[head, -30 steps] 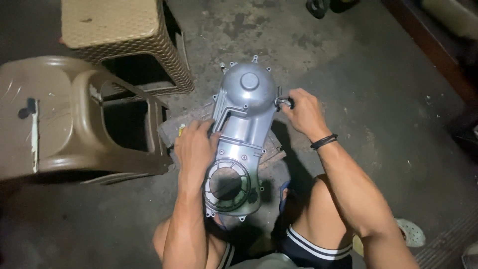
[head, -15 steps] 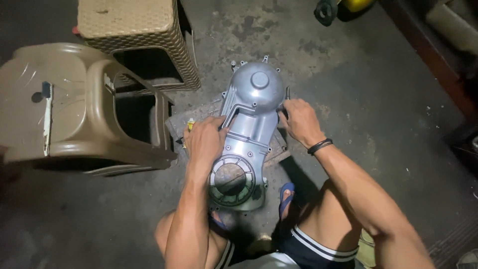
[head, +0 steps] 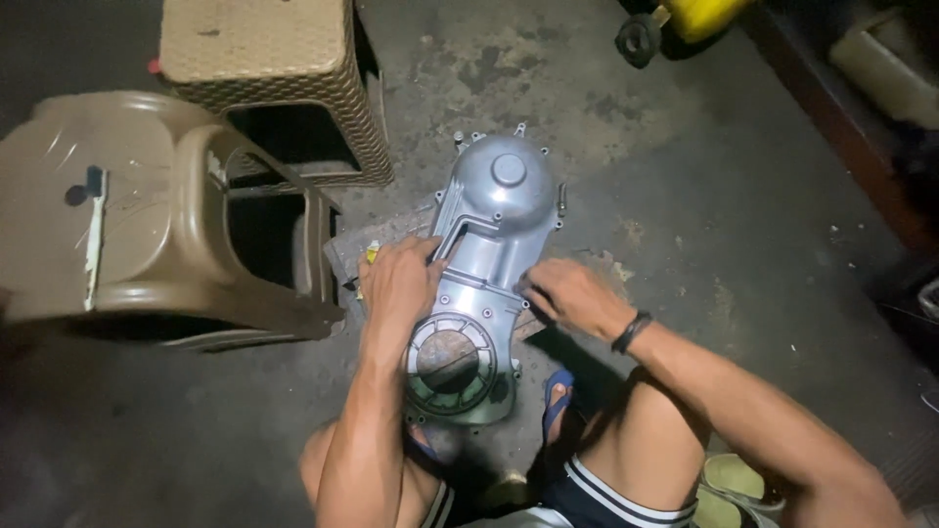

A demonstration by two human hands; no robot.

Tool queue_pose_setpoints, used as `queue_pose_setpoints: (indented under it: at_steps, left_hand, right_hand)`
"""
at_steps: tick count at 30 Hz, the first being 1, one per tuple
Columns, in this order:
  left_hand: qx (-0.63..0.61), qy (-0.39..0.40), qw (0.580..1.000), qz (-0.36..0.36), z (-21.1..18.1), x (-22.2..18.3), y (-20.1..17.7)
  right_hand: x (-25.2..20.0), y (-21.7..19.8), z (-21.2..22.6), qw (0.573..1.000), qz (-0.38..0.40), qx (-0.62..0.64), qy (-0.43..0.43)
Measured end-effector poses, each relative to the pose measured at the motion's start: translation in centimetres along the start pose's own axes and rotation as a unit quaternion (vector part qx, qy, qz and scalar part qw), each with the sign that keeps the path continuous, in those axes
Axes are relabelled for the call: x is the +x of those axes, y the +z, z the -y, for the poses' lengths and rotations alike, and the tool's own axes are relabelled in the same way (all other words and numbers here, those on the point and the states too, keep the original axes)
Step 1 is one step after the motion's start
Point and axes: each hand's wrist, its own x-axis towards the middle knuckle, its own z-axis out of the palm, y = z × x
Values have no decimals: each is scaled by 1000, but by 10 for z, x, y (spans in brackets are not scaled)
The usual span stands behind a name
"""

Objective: Wiping and inspecting a motorcycle engine casing to remove debris and prepare for assembly.

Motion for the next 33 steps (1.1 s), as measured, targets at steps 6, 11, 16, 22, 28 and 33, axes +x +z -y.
queue_pose_setpoints:
  at_steps: [6,11,16,22,28,33]
  left_hand:
    - [5,12,1000,-28,2,-1,8]
    - [3,14,999,-32,0,0,6]
    - [4,12,999,-30,-2,-3,8]
    - [10,8,1000,-20,-2,0,2]
    - [-6,-4,1000,-23,-4,-1,1]
    - [-1,2,1000,-15,1,2,5]
  right_hand:
    - [17,3,-39,992,-27,-89,90]
    - [4,-4,-11,995,63,-22,68]
    - [16,-13,-27,982,-4,-152,113]
    - [15,-15,6,994,81,-5,69]
    - [22,5,-28,982,-13,-181,61]
    - [34,3,-28,983,-18,-182,11]
